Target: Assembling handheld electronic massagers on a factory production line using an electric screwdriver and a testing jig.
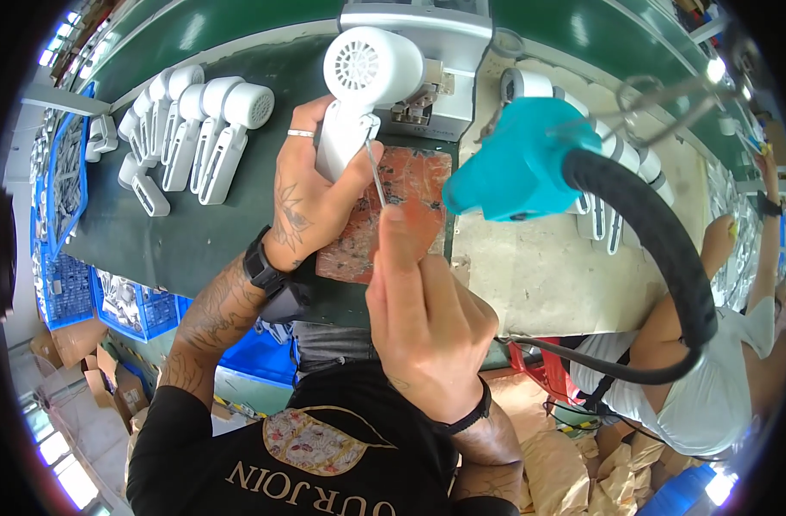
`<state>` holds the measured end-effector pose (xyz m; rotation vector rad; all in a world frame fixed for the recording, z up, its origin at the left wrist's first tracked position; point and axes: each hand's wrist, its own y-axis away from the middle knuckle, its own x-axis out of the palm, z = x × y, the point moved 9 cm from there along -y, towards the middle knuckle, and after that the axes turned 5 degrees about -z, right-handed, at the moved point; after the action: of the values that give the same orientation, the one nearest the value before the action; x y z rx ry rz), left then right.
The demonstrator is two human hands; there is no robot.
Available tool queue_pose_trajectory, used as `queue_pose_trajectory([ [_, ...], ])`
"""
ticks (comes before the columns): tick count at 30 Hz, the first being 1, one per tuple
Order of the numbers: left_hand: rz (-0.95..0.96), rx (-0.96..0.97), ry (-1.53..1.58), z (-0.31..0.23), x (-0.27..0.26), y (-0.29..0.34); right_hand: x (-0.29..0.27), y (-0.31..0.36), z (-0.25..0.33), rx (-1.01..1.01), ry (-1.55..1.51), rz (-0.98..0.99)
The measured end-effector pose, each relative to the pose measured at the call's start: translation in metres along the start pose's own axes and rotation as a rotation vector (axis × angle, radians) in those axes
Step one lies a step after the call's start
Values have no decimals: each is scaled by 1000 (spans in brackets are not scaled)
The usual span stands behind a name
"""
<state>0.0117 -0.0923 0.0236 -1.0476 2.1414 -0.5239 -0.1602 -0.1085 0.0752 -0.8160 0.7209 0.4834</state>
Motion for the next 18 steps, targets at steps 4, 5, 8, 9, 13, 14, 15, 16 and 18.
queue_pose_trajectory([
  [4,32,-234,82,10,-1,3,1,-4,0,-23,-47,-32],
  [5,28,-249,94,10,-1,4,0,-3,0,-28,-53,-36],
  [8,15,-205,107,10,-3,2,-1,-1,0,-26,-53,-31],
  [9,12,-146,114,5,-2,1,-1,0,-1,-14,-39,-23],
  [13,32,-291,129,14,-2,3,-3,3,-3,-20,-80,-59],
  [14,45,-337,165,16,0,4,-3,2,-3,-48,-67,-67],
  [15,59,-382,203,18,3,5,-3,3,-2,-76,-51,-75],
  [16,61,-380,202,17,5,5,-5,3,-4,-74,-51,-78],
  [18,52,-367,202,19,7,6,-5,3,-5,-79,-73,-72],
])
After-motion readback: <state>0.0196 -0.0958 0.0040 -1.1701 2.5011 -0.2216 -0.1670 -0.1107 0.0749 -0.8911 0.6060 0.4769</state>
